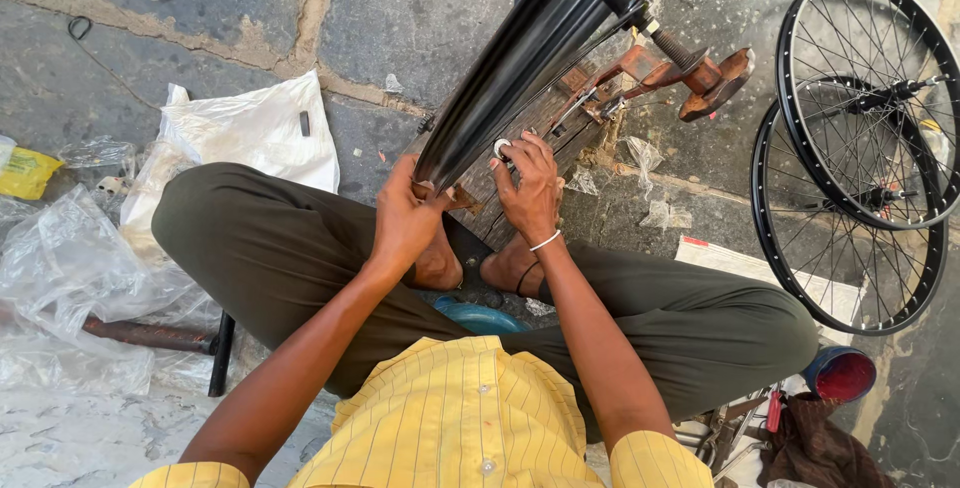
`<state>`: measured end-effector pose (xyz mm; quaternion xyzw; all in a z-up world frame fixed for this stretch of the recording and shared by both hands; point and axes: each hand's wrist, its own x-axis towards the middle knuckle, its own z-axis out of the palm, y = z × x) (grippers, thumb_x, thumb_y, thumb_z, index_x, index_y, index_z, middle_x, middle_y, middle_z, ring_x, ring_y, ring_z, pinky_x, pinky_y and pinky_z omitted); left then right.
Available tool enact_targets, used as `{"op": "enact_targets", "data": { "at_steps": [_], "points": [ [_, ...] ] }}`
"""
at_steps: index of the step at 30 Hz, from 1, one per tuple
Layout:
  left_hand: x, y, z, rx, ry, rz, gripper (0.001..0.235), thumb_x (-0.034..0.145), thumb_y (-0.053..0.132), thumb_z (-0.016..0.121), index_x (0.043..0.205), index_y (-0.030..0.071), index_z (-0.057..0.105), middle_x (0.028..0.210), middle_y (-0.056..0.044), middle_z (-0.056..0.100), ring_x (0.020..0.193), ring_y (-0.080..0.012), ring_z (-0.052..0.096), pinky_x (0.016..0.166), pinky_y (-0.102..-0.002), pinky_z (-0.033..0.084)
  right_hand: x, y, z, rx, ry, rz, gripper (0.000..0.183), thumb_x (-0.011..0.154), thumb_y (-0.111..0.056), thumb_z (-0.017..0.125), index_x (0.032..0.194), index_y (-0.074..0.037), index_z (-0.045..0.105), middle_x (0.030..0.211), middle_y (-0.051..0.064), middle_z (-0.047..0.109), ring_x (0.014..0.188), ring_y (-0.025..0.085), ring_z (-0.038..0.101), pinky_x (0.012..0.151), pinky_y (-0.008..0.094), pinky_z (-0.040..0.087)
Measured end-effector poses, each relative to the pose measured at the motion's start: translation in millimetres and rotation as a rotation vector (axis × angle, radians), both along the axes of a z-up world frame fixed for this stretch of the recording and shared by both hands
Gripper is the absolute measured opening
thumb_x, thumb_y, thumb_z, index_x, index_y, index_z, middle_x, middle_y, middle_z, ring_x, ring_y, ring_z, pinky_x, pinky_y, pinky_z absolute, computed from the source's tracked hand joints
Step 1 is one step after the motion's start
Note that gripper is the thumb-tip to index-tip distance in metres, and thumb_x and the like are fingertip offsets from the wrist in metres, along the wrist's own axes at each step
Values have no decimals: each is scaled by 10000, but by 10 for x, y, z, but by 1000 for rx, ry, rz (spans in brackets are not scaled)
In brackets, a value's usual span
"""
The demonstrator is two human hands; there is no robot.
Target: The person sits on the ground and uses a wrench to tighten bolts on a bicycle wheel rim clamped in a vise. They rotate the wheel to access different bolts and tighten them sequentially.
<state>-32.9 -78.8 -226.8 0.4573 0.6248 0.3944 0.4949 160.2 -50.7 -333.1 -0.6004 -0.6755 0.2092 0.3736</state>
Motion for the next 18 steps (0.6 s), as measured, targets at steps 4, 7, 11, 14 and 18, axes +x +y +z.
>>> {"op": "enact_targets", "data": {
  "at_steps": [4, 7, 11, 14, 18],
  "points": [
    [46, -14, 160, 138, 185, -58, 416, 835, 53, 778, 1212, 30, 603, 1015, -115, 637, 781, -190, 638, 676, -315, 532, -6, -3, 11, -7, -12, -4, 242, 926, -213, 735, 1080, -26, 749, 1176, 152, 704, 1316, 355, 553, 1119, 482, 407],
    [47, -32, 164, 291, 250, -103, 404, 858, 81, 792, 1211, 27, 603, 1070, -144, 628, 842, -237, 669, 714, -341, 543, -7, -8, 26, -3, -9, 0, 243, 928, -205, 740, 1091, -24, 749, 1176, 152, 704, 1315, 361, 549, 1119, 485, 406],
    [61, -37, 147, 238, 255, -96, 374, 869, 121, 782, 1192, 35, 613, 1036, -138, 616, 793, -246, 666, 677, -356, 546, -13, 2, 34, 4, 3, -3, 240, 919, -189, 746, 1090, -21, 749, 1177, 153, 705, 1312, 358, 551, 1119, 482, 408],
    [64, -47, 160, 235, 276, -98, 332, 903, 179, 770, 1168, 39, 625, 987, -126, 620, 763, -247, 655, 656, -362, 536, -17, -3, 35, 3, -4, 2, 239, 917, -179, 748, 1092, -16, 749, 1177, 155, 705, 1311, 361, 551, 1117, 485, 409],
    [71, -70, 190, 287, 373, -121, 315, 975, 273, 729, 1159, 34, 636, 930, -129, 608, 728, -256, 628, 634, -377, 509, -14, 2, 37, -1, 5, 2, 239, 912, -178, 749, 1087, -15, 750, 1174, 159, 703, 1306, 360, 555, 1116, 482, 417]
  ]
}}
